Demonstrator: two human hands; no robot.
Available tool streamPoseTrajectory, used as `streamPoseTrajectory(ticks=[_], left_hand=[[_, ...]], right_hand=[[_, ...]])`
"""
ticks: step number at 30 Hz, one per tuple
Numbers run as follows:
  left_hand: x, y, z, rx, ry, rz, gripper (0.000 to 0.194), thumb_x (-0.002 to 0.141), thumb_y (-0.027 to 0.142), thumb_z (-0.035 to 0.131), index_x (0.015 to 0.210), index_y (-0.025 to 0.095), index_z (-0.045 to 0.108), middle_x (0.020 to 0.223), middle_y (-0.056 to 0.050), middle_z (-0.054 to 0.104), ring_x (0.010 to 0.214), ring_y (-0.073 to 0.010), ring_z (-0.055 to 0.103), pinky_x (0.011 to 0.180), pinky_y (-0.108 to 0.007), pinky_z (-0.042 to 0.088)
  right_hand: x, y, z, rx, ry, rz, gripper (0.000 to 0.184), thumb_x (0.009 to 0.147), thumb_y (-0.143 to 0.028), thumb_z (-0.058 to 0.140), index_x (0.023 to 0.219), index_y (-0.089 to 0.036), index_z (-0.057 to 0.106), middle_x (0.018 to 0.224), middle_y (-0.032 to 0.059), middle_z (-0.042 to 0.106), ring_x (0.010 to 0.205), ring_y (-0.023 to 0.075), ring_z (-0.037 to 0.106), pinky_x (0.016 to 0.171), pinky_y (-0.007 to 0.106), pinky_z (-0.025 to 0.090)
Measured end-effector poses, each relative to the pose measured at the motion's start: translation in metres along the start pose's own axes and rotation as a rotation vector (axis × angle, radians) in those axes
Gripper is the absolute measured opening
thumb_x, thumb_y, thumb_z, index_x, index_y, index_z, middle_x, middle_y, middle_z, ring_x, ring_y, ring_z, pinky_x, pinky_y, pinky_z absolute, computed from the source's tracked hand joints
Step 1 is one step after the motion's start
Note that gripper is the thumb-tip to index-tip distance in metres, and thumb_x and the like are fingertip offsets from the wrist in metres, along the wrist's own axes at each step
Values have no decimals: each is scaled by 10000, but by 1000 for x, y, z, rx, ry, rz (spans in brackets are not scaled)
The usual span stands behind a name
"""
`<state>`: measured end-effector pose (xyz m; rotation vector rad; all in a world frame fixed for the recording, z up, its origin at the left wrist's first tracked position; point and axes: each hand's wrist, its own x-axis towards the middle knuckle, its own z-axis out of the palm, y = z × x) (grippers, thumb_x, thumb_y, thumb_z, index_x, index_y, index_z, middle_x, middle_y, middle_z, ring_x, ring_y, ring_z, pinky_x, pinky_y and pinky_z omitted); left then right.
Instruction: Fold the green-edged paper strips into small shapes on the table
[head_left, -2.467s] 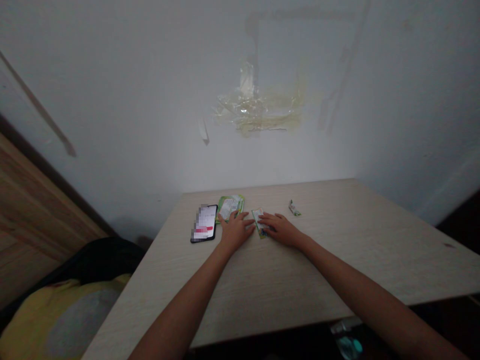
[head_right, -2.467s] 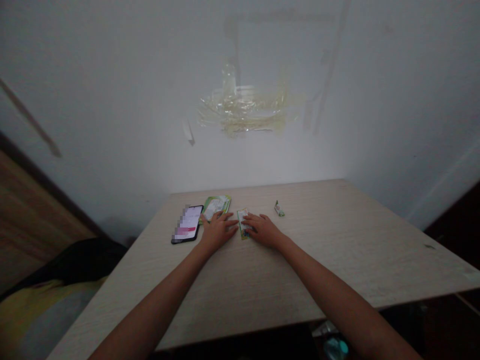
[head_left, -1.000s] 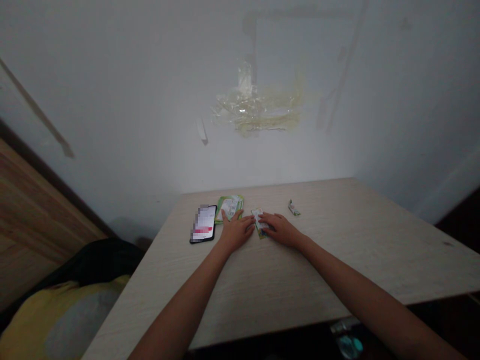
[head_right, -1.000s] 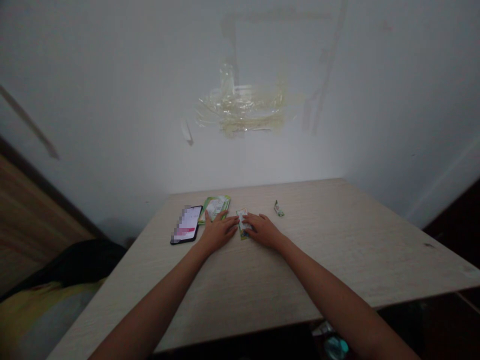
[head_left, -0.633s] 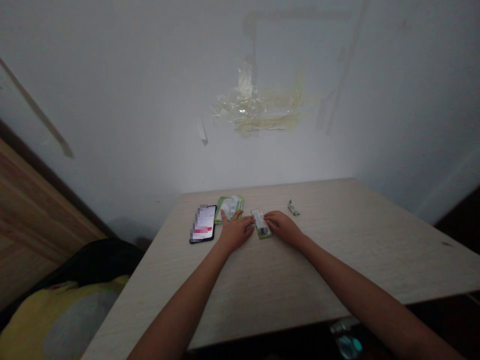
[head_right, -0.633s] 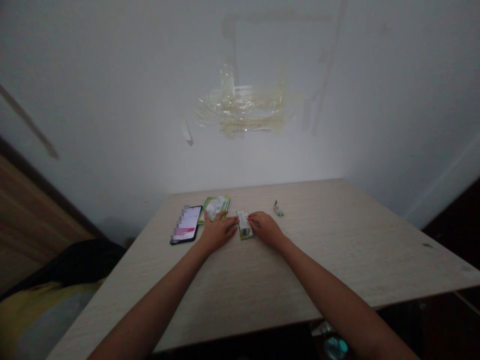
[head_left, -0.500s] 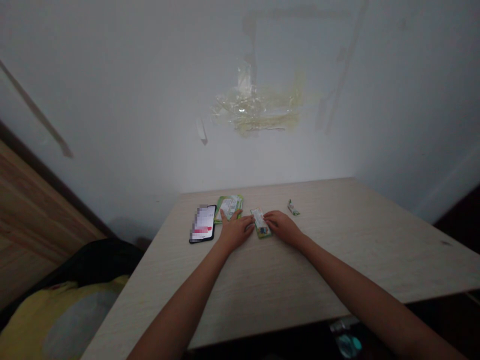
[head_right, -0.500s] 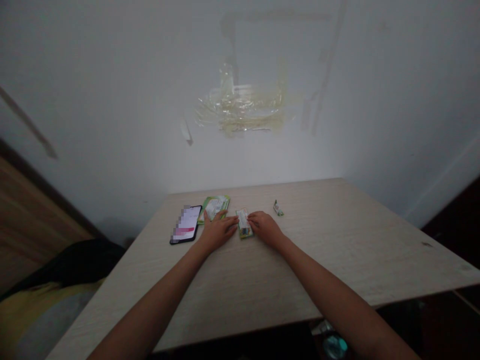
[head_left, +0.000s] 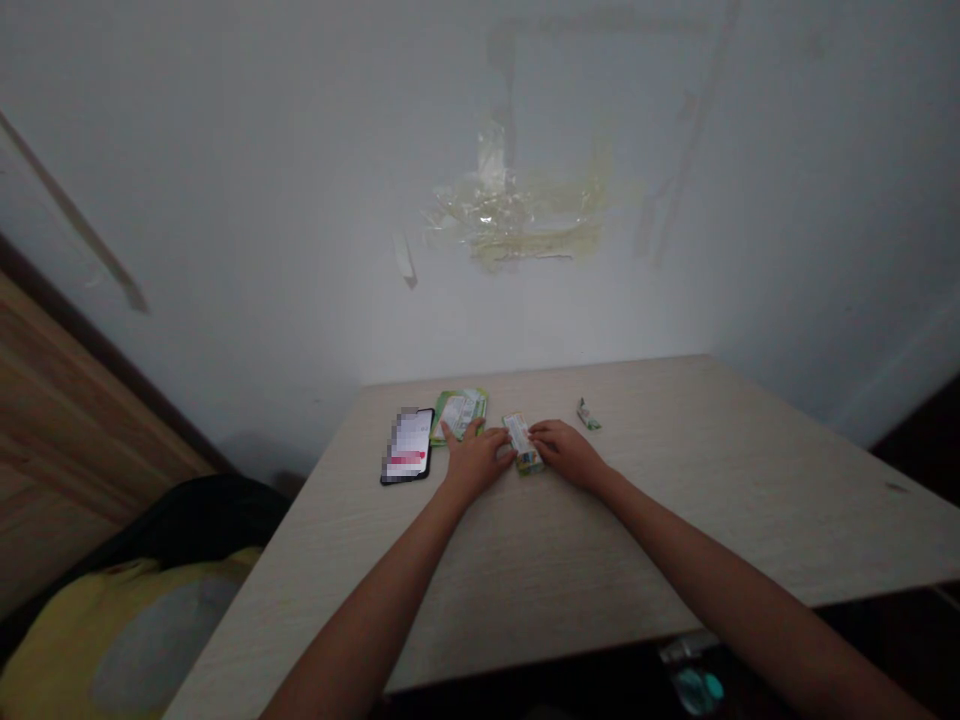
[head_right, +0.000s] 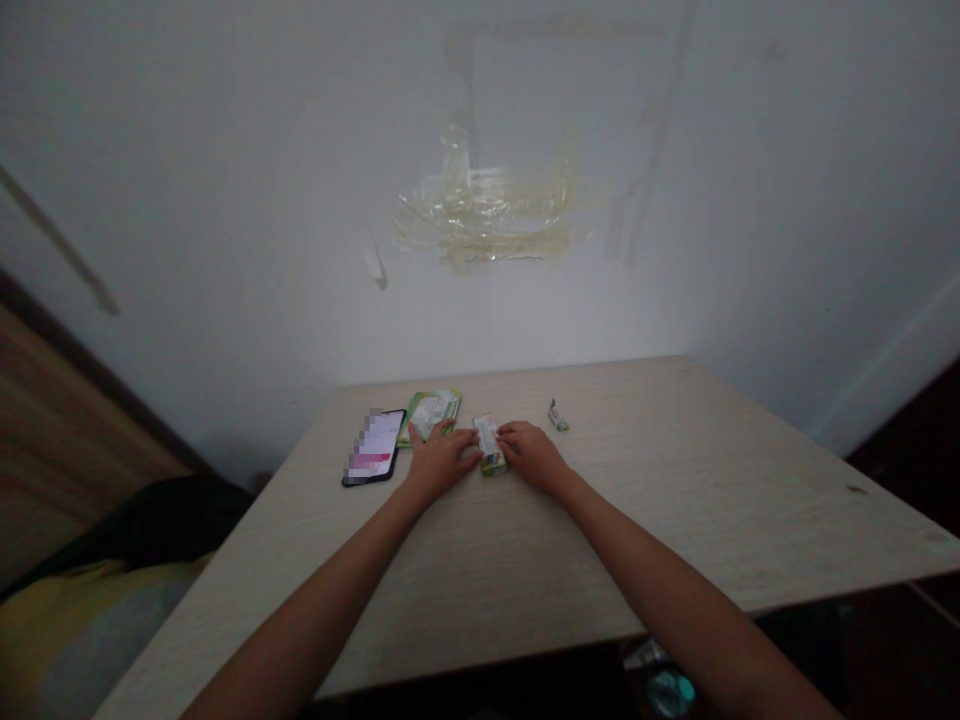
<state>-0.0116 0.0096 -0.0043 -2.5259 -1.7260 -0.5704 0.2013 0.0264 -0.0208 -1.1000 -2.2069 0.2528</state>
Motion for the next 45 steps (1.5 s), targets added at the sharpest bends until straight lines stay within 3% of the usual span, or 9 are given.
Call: streamPoseTrajectory(ticks=[6, 14, 23, 32, 45], left_hand=[[1, -1, -1, -21, -14, -1, 287, 852, 505, 537, 1094, 385, 633, 1268, 31, 644, 1335, -318, 367, 1016, -770, -120], [2, -2, 0, -47, -20, 0, 345, 855, 524, 510, 1175, 427, 598, 1267, 29, 642, 1333, -335, 370, 1012, -783, -105], [0, -4, 2, -28, 4, 27, 327, 863, 526, 512, 1153, 424, 621, 1292, 36, 628, 1341, -331, 354, 1000, -784, -131], [0, 0, -2, -11, -9, 9, 327, 858, 528, 512, 1143, 419, 628, 1285, 33, 633, 1332, -333, 364, 1010, -777, -124], [0, 0, -4, -17, -13, 15, 312, 862, 516, 510, 1134, 416, 624, 1264, 35, 643, 1324, -316, 378, 1017, -766, -131]], right_hand=[[-1, 0, 1, 12, 27, -39, 216, 908, -243, 541, 987, -171, 727, 991, 98, 720, 973, 209, 624, 915, 344, 471], [1, -5, -6, -39, -27, -36, 237, 922, -276, 528, 1013, -180, 724, 978, 99, 726, 971, 218, 627, 894, 344, 464], [-4, 0, -5, 11, 28, -3, 241, 925, -285, 528, 1035, -180, 716, 985, 88, 726, 957, 207, 630, 883, 328, 466], [0, 1, -9, -89, -28, -92, 264, 927, -293, 519, 1030, -175, 731, 923, 99, 733, 913, 217, 631, 851, 334, 466], [-1, -6, -24, 95, -106, -197, 222, 913, -292, 553, 998, -219, 744, 858, 65, 723, 864, 185, 638, 865, 331, 466]])
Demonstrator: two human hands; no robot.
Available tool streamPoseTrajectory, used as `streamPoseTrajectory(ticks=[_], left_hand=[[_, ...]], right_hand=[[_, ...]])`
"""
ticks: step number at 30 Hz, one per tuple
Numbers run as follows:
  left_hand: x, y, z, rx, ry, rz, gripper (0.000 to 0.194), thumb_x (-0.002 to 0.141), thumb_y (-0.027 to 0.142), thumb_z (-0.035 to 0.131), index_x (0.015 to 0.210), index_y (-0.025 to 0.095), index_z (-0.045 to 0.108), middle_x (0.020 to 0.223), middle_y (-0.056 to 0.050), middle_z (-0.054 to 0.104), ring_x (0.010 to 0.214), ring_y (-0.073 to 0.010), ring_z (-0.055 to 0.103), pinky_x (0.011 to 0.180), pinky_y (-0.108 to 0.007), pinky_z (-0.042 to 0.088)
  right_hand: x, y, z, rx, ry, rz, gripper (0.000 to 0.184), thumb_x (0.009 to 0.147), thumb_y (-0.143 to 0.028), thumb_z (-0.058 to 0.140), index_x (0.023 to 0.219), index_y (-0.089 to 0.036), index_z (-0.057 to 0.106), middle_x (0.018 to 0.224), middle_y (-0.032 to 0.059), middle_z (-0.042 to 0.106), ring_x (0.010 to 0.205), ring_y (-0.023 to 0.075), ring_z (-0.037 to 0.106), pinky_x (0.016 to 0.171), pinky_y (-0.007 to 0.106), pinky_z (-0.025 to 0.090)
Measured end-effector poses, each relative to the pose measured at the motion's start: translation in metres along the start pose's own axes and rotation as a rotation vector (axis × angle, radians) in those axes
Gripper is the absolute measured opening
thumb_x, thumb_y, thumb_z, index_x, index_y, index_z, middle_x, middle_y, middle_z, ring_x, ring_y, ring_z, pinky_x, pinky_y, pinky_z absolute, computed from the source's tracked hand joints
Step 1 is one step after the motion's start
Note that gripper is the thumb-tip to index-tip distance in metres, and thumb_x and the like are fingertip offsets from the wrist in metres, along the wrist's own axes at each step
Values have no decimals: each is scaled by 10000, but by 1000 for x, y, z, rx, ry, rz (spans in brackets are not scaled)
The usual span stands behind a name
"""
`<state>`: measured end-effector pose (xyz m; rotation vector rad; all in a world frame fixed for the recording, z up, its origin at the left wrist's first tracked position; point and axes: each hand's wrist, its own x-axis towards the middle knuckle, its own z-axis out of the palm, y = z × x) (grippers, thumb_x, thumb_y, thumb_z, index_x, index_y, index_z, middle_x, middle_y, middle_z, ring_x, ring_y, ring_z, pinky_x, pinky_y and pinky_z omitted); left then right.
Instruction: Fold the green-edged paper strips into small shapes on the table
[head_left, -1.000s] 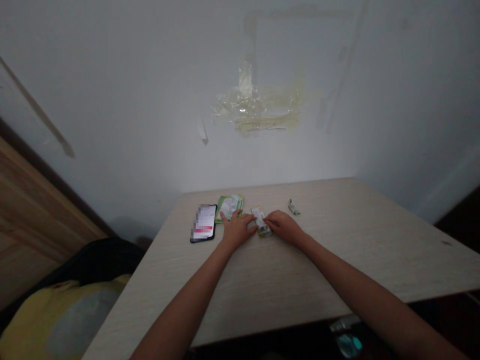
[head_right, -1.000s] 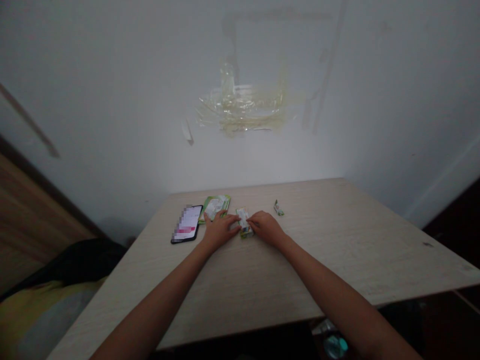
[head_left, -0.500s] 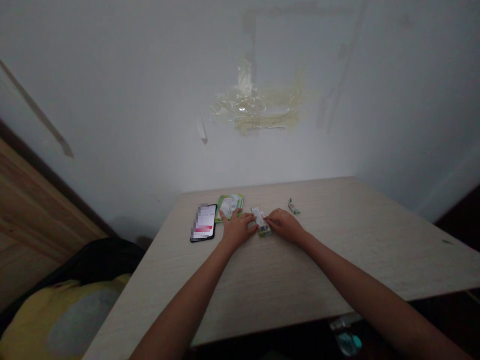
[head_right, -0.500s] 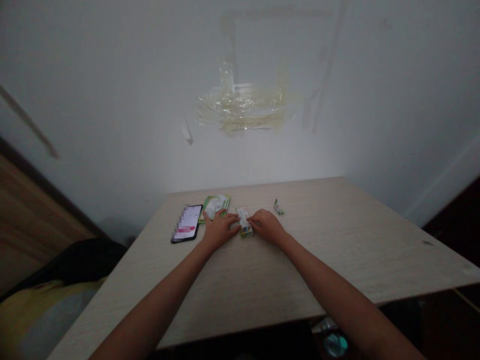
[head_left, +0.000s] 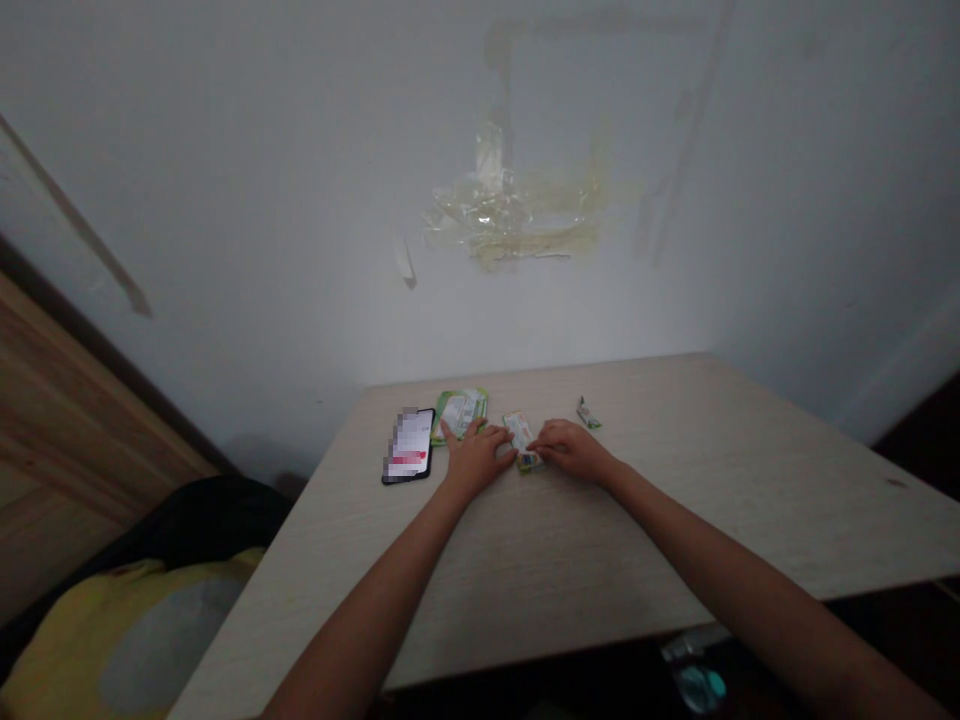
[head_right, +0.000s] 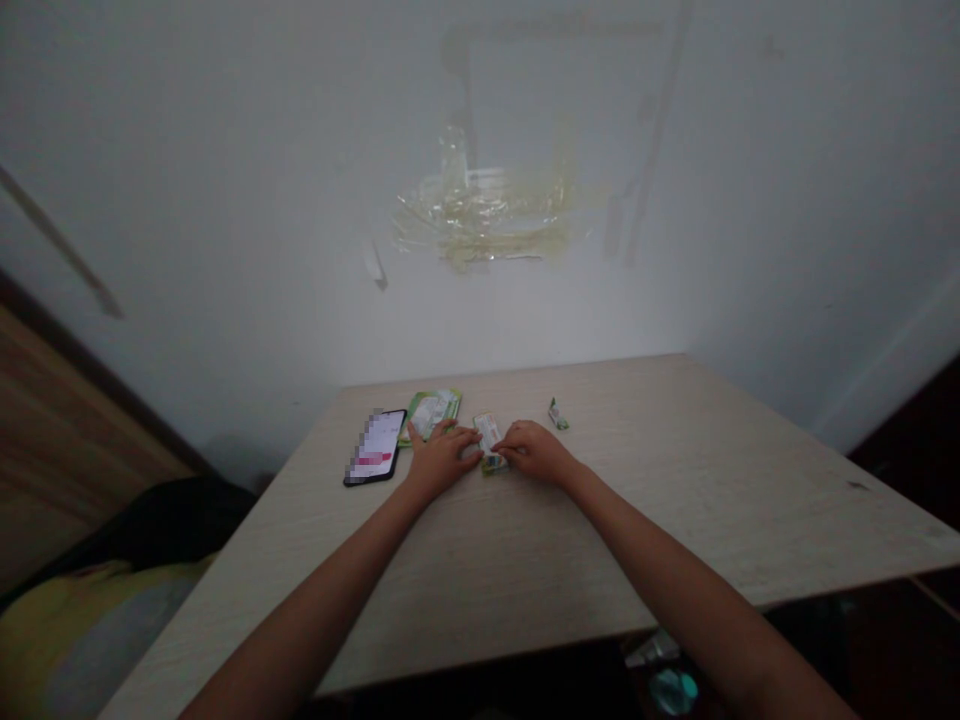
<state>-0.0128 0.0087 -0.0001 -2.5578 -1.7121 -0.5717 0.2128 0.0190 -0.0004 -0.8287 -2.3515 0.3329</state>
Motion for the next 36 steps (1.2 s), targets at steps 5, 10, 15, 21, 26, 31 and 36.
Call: streamPoseTrajectory(ticks=[5, 10, 15, 21, 26, 31, 36], left_hand=[[0, 1, -1, 26, -13, -21, 337, 854, 518, 524, 1156, 405, 619, 1284, 22, 632, 1327, -316, 373, 1037, -757, -105], [0, 0, 0, 18, -14, -16, 331, 858, 531, 514, 1148, 413, 620, 1280, 33, 634, 1326, -317, 374, 1026, -768, -104], [0, -2, 3, -6, 13, 0, 318, 857, 515, 522, 1146, 421, 617, 1266, 42, 641, 1322, -315, 380, 1004, -774, -140], [0, -2, 2, -12, 4, 0, 323, 862, 511, 500, 1146, 415, 621, 1267, 33, 640, 1328, -325, 374, 1004, -776, -139], [0, -1, 1, -17, -3, -8, 310, 864, 501, 498, 1136, 414, 621, 1268, 34, 638, 1329, -312, 372, 1021, -760, -138], [0, 2, 3, 6, 16, -5, 321, 860, 537, 498, 1110, 388, 633, 1238, 24, 652, 1323, -324, 371, 997, -780, -149], [-1, 6, 4, 41, 19, 1, 429, 823, 649, 491, 1120, 370, 627, 1242, 4, 645, 1331, -340, 358, 996, -784, -148]], right_hand=[[-1, 1, 0, 102, 2, -20, 154, 874, -301, 608, 882, -254, 755, 854, 35, 729, 865, 181, 649, 1012, 397, 399], [-3, 5, 0, 211, 1, -9, 182, 875, -357, 607, 821, -257, 749, 865, 20, 737, 863, 176, 666, 1076, 440, 339], [-5, 9, 0, 291, -6, -4, 201, 873, -392, 602, 843, -267, 756, 903, 16, 740, 890, 175, 674, 1087, 451, 331], [-6, 10, 5, 355, 6, 9, 235, 881, -407, 585, 852, -252, 760, 923, 24, 742, 905, 186, 677, 1092, 439, 333], [-7, 10, 6, 371, 81, 132, 327, 910, -413, 529, 816, -192, 751, 884, 69, 737, 850, 197, 679, 883, 373, 496], [-6, 9, 4, 266, 168, 209, 323, 907, -352, 535, 706, -186, 726, 873, 74, 729, 883, 198, 662, 863, 364, 486], [-5, 12, 5, 155, 148, 196, 251, 900, -306, 549, 781, -209, 746, 873, 62, 727, 892, 193, 649, 869, 354, 479]])
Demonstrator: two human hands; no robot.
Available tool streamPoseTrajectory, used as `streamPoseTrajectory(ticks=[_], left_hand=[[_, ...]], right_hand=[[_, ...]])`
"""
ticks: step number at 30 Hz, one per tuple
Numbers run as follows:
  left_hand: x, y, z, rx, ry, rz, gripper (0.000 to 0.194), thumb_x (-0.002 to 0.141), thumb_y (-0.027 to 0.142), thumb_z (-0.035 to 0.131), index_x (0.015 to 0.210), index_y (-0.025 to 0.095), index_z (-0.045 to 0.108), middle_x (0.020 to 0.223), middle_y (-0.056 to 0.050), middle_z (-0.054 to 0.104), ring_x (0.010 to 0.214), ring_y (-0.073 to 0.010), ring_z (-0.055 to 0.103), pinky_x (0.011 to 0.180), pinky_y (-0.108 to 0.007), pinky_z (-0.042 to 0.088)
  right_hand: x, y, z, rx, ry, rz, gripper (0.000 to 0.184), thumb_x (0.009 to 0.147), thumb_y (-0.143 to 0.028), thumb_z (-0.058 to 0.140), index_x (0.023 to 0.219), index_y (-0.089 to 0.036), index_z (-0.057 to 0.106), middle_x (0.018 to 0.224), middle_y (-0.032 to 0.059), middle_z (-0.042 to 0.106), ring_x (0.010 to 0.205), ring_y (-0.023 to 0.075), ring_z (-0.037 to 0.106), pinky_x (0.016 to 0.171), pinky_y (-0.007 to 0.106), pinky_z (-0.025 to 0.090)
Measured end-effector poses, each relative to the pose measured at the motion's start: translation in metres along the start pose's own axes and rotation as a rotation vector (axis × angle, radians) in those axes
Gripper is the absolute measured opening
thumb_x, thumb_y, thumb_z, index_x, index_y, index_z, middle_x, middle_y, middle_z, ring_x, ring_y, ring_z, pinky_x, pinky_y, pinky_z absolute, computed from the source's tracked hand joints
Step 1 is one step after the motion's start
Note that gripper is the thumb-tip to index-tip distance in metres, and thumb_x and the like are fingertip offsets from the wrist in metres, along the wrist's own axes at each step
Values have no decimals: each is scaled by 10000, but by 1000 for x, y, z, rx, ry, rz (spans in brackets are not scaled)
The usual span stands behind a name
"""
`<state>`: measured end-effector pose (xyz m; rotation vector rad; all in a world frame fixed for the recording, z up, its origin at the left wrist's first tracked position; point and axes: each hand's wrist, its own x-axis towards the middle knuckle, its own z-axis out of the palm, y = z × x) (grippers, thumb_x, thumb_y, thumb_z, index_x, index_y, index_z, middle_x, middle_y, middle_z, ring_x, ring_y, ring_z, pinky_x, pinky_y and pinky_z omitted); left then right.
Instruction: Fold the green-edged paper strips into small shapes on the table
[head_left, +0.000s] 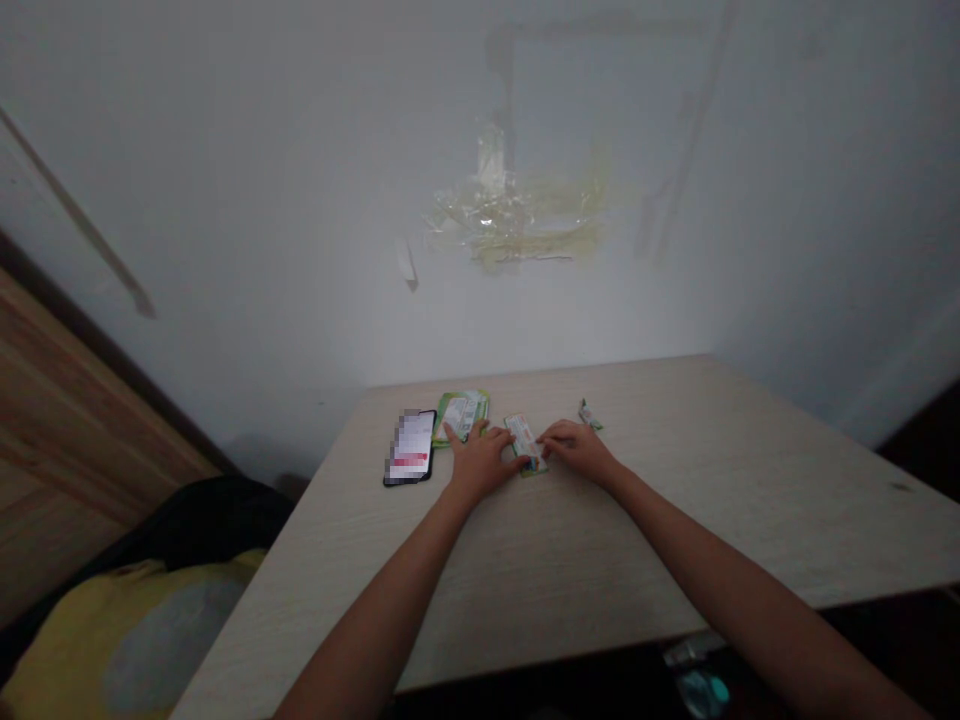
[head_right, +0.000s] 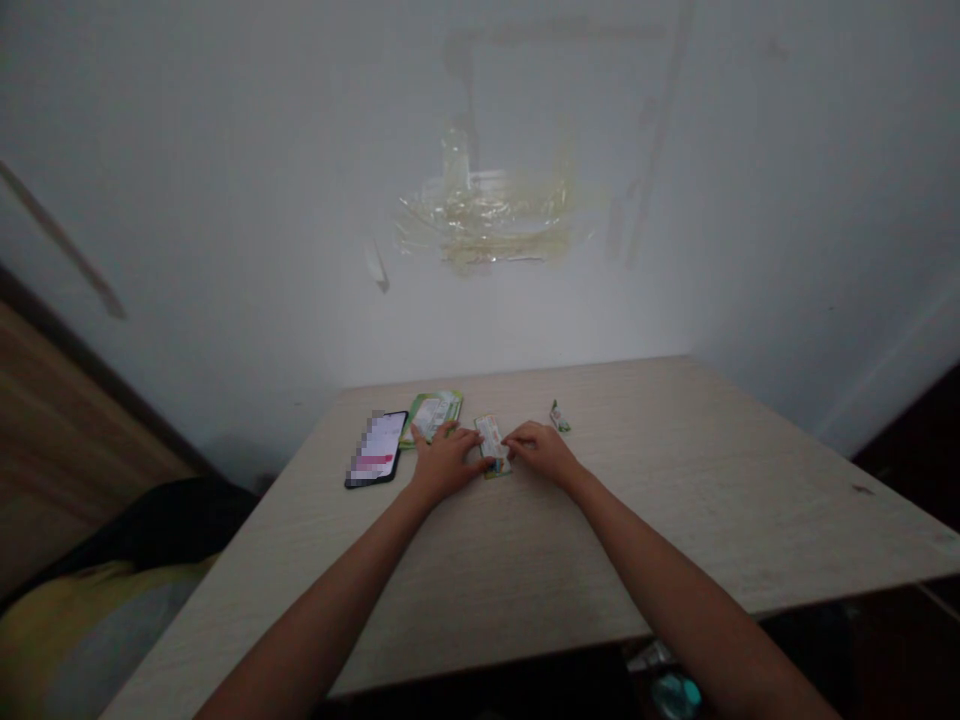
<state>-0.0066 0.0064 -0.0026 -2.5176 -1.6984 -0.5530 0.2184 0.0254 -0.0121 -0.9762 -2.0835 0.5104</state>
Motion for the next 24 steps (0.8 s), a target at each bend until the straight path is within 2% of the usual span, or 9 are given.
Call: streamPoseTrajectory(ticks=[3, 5, 9, 15, 24], left_hand=[[0, 2, 0, 16, -10, -6, 473, 808, 666, 502, 1165, 374, 606, 1264, -5, 631, 1335, -345, 351, 1000, -786, -136], [0, 2, -1, 16, -21, -14, 483, 807, 667, 503, 1196, 393, 587, 1277, -5, 624, 1338, -343, 348, 1004, -783, -133], [1, 2, -1, 6, -54, -16, 500, 815, 677, 481, 1244, 434, 558, 1314, 11, 602, 1337, -346, 352, 996, -786, -142], [0, 0, 0, 15, -45, -2, 496, 822, 680, 463, 1252, 452, 559, 1320, 16, 598, 1335, -359, 352, 1000, -794, -117], [-1, 2, 0, 46, -65, -6, 516, 825, 694, 441, 1272, 456, 542, 1347, 18, 577, 1352, -363, 323, 1009, -801, -67]], right_hand=[[0, 3, -2, -16, -23, -15, 157, 851, -293, 622, 896, -218, 753, 887, 60, 724, 883, 192, 652, 850, 342, 498], [-1, 5, -3, 1, -42, -19, 162, 817, -283, 662, 940, -225, 749, 916, 60, 720, 889, 192, 656, 845, 337, 511], [-2, 6, -8, -3, -82, -46, 139, 795, -284, 692, 908, -231, 754, 983, 69, 704, 924, 192, 656, 868, 342, 514], [-2, 3, -10, -162, -97, -88, 130, 863, -282, 630, 889, -236, 749, 1150, 93, 652, 1100, 206, 599, 964, 380, 468], [5, 6, 0, -439, -45, -33, 196, 914, -310, 560, 993, -255, 731, 1329, 111, 543, 1192, 232, 545, 1020, 418, 409]])
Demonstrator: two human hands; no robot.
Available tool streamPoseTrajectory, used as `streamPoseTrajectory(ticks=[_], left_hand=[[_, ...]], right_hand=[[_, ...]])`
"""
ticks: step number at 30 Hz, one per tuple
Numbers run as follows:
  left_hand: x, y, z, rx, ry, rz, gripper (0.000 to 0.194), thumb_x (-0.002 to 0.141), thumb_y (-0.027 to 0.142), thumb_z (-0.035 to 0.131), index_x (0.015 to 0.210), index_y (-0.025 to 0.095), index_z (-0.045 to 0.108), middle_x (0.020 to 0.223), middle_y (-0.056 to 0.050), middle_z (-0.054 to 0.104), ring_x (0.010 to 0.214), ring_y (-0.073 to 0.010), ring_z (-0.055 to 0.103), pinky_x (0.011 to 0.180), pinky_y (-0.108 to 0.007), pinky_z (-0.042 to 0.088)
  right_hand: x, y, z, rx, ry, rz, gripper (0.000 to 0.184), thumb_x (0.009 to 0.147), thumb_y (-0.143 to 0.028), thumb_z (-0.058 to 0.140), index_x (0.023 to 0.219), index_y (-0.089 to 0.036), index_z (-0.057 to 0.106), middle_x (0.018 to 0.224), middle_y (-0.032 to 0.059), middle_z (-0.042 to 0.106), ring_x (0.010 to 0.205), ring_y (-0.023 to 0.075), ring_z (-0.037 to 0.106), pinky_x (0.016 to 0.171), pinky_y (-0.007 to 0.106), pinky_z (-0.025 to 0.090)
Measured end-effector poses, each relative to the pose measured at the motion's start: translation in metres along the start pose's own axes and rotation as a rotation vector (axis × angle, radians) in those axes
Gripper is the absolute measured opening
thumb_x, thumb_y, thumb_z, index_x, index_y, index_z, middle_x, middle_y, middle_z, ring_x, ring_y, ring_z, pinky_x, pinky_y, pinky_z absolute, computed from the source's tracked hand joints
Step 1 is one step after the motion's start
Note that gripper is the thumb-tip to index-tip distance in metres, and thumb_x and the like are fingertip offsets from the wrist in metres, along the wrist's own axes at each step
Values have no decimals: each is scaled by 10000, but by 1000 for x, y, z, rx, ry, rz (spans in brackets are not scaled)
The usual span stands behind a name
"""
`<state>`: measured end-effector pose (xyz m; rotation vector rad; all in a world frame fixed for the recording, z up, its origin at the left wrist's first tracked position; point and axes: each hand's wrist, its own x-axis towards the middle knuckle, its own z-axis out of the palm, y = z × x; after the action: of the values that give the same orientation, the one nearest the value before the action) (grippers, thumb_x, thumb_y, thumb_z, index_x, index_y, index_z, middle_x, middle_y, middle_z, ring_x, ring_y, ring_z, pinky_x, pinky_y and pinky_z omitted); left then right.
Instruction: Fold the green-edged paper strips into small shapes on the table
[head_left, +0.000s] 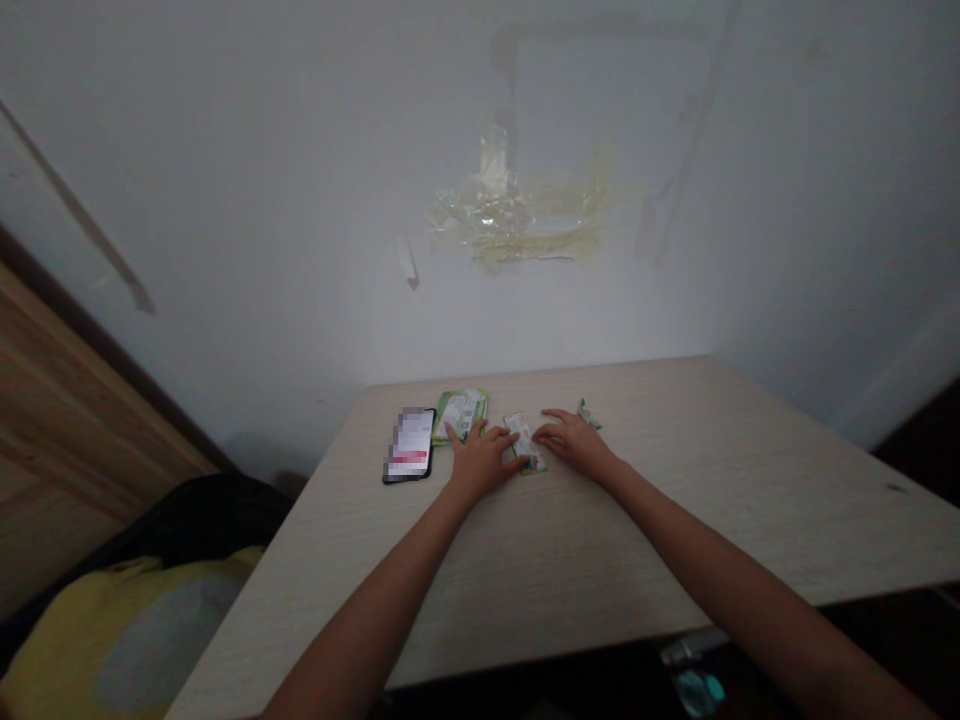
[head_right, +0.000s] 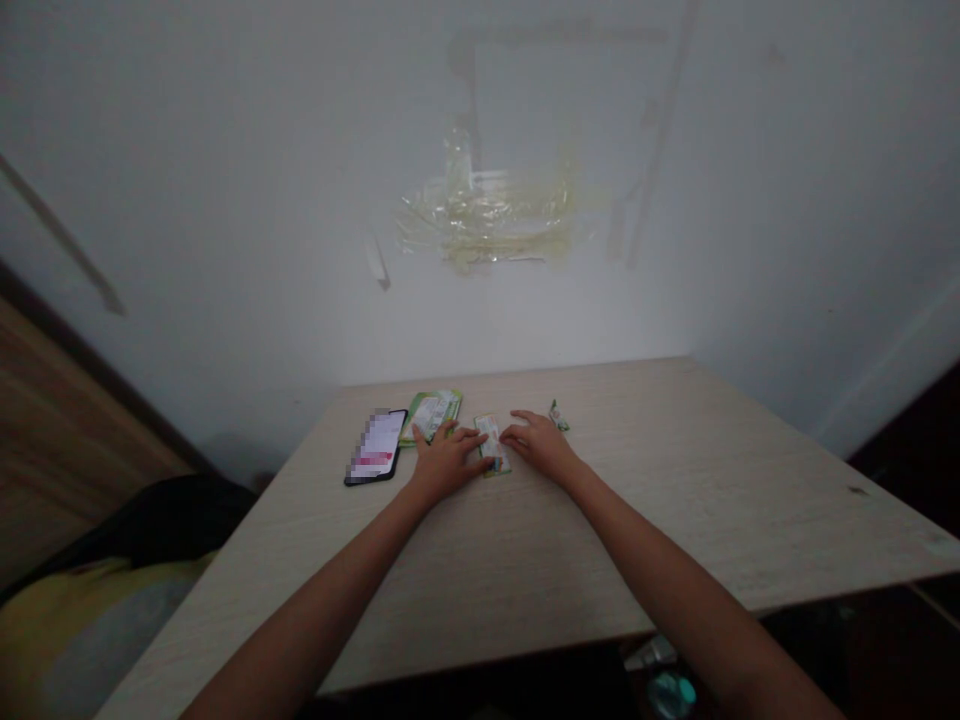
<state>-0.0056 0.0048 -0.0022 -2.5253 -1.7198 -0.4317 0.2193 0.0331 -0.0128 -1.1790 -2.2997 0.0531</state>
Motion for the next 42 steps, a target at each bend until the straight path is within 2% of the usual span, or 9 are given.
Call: streamPoseTrajectory(ticks=[7, 12, 18, 22, 29, 36, 39, 42], left_hand=[[0, -1, 1, -16, 0, -3, 500, 827, 690, 441, 1266, 474, 542, 1345, 21, 579, 1358, -364, 317, 1016, -792, -68], [0, 0, 0, -58, 2, -8, 477, 820, 682, 468, 1242, 480, 561, 1342, 30, 582, 1355, -355, 316, 1019, -772, -119], [0, 0, -1, -70, -5, -12, 474, 824, 671, 475, 1248, 475, 558, 1346, 36, 578, 1361, -358, 307, 1006, -778, -134], [0, 0, 0, -57, -3, -10, 474, 823, 673, 471, 1246, 477, 558, 1350, 31, 575, 1369, -366, 297, 1009, -784, -111], [0, 1, -1, -31, -23, -20, 482, 824, 679, 459, 1263, 496, 536, 1369, 32, 559, 1380, -369, 281, 1016, -785, -74], [-1, 0, 0, -35, 8, -10, 484, 830, 681, 443, 1253, 475, 553, 1353, 27, 572, 1372, -375, 290, 1004, -797, -82], [-3, 1, 0, -35, 39, -8, 469, 840, 669, 437, 1249, 473, 554, 1352, 34, 575, 1382, -364, 274, 1005, -786, -117], [-5, 2, 0, -29, 43, -15, 454, 844, 640, 457, 1249, 462, 557, 1360, 32, 568, 1388, -357, 264, 1019, -772, -124]], right_hand=[[8, -5, 5, -130, -47, 91, 258, 952, -335, 491, 1130, -277, 668, 1328, 107, 554, 1275, 238, 471, 1041, 426, 360], [13, -9, 9, -159, -105, 137, 304, 974, -325, 434, 1214, -266, 611, 1281, 88, 594, 1335, 232, 396, 1060, 411, 325], [18, -14, 15, -188, -128, 199, 371, 997, -338, 346, 1303, -269, 544, 1322, 114, 560, 1333, 254, 390, 1046, 422, 334], [20, -10, 22, -147, -121, 187, 388, 992, -315, 349, 1342, -253, 504, 1317, 126, 565, 1310, 282, 404, 1026, 441, 353], [21, -6, 25, -103, -99, 198, 396, 981, -310, 365, 1357, -263, 480, 1291, 120, 582, 1264, 276, 445, 1021, 437, 355], [20, -4, 30, -76, -103, 207, 416, 981, -317, 355, 1380, -257, 456, 1333, 112, 553, 1284, 296, 423, 1049, 486, 327], [20, 0, 32, -33, -80, 192, 409, 977, -308, 375, 1367, -236, 476, 1343, 104, 549, 1293, 270, 417, 1072, 467, 317], [19, 3, 29, 72, -16, 156, 365, 967, -281, 399, 1277, -184, 564, 1270, 114, 600, 1263, 231, 454, 1067, 410, 349]])
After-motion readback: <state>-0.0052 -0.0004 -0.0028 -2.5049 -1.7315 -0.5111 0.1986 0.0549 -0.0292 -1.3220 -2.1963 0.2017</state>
